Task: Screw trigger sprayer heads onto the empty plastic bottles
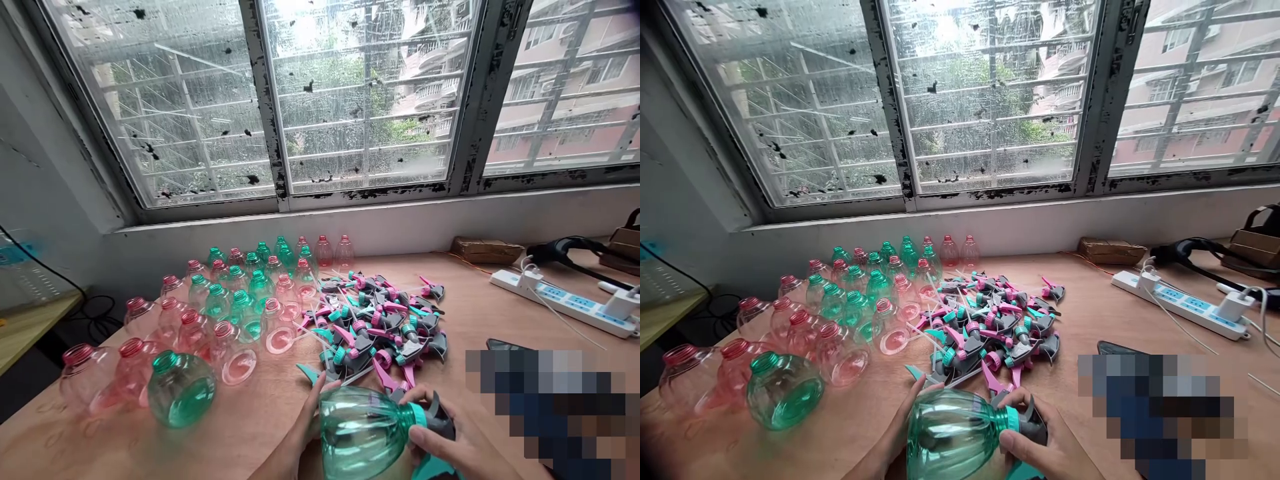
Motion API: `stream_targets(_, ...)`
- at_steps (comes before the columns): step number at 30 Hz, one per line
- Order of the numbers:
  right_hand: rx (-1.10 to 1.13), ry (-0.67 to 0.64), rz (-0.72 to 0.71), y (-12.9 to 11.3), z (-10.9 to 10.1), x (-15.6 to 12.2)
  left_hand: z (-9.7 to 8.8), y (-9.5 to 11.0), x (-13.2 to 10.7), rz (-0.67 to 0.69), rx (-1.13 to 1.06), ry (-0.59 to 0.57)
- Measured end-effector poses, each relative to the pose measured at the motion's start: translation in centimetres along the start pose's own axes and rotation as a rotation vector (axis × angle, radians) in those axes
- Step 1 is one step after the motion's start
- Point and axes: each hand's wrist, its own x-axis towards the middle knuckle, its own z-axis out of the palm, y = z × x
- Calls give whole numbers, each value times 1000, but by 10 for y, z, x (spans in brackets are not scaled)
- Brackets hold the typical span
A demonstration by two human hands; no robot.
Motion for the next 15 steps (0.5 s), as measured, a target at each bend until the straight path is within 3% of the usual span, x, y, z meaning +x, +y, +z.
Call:
stream_targets(6, -42, 43, 12, -7, 4, -2, -2, 0, 0, -38, -9, -19)
stream_targets(10, -47, 88, 54, -10, 4, -4, 0, -1, 1, 11, -39, -17)
stream_targets(15, -57, 101, 64, -12, 7, -3, -7, -14, 17, -162, -94, 57)
